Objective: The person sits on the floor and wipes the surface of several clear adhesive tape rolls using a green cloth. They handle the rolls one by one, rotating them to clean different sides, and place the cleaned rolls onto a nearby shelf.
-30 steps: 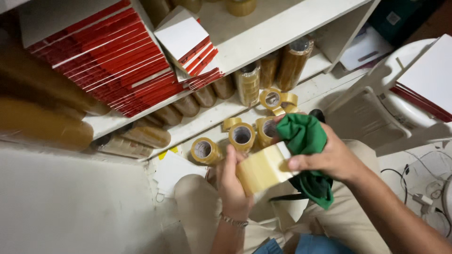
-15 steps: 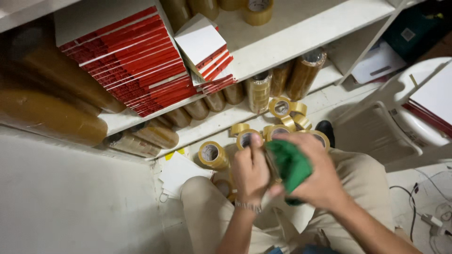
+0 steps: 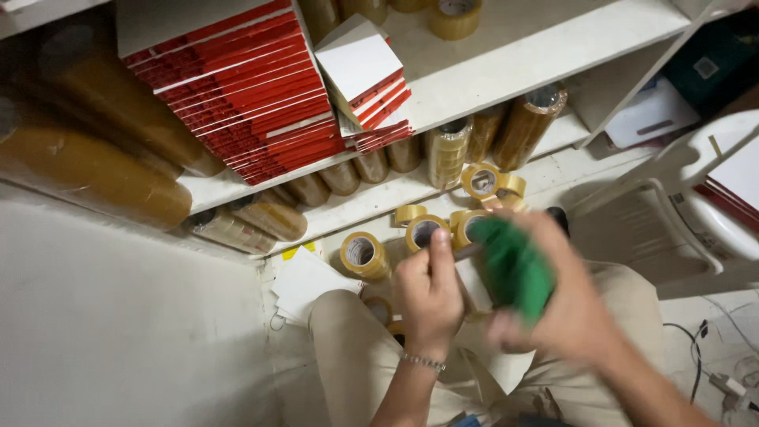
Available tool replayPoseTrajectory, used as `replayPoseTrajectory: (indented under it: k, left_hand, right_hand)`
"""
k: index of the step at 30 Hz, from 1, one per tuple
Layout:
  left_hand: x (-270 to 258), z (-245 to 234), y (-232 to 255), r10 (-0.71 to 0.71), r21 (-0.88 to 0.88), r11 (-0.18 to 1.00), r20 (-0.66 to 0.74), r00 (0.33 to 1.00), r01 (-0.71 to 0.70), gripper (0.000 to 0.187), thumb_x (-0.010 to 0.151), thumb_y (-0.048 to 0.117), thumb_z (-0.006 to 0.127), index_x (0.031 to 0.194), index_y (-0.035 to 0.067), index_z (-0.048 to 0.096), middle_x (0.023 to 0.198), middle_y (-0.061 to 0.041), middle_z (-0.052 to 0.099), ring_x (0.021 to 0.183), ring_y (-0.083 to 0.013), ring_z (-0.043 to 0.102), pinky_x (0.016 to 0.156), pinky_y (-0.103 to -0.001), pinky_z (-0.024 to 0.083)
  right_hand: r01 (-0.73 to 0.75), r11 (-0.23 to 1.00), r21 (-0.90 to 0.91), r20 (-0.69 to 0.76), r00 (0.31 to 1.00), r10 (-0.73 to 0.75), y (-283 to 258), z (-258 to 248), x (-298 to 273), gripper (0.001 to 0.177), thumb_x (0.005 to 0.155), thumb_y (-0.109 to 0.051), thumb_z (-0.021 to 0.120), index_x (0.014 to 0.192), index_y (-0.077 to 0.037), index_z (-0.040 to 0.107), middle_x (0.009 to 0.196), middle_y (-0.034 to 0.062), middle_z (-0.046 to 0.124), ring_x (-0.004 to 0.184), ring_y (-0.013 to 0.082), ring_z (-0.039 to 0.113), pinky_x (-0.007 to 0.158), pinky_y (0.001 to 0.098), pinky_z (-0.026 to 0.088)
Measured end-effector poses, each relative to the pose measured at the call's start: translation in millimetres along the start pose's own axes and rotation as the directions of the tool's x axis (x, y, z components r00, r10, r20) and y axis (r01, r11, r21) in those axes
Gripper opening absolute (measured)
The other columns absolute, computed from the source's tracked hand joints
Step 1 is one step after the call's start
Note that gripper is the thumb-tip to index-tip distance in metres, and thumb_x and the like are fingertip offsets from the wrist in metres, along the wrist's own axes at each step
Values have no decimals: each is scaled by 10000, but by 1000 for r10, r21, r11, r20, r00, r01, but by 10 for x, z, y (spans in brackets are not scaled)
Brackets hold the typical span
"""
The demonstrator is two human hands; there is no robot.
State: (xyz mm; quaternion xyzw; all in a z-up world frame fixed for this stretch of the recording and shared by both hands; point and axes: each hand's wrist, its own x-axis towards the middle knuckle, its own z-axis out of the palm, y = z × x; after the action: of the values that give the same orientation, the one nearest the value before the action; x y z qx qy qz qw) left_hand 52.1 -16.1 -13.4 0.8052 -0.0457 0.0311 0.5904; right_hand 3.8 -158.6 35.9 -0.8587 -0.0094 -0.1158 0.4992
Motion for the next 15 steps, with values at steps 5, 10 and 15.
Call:
replayPoseTrajectory:
  k: [5,10,15]
  left_hand:
    - [-13,-72,40,-47,32,998,15,999,47,603,1056,458,477,577,110,359,516,15,353,529,-119,344,492,-406,244]
    - [-89,-125,252,-183,-277,944,18,983,181,566,1016,419,545,580,66,628,520,33,505,537,-91,487,501,-300,354]
    - [-64,-87,237,-63,-212,976,-19,998,58,604,1003,424,612,567,146,301,521,54,292,546,-82,295,509,-331,259]
  right_hand:
    - [131,989,-61,258,960,-111,8,-235,81,1398,432,-862,599,1575,-111,307,1629,98,393,1441,263,393,1167,453,233]
    - [-231,20,973,228,939,-258,218,-333,125,1187,751,-587,765,1584,90,260,1527,358,444,1447,482,406,1166,707,319]
    - [-84,921,381,75,995,59,66,-235,69,1039,484,-314,915,1409,-35,531,1312,117,688,1229,222,643,1102,374,469]
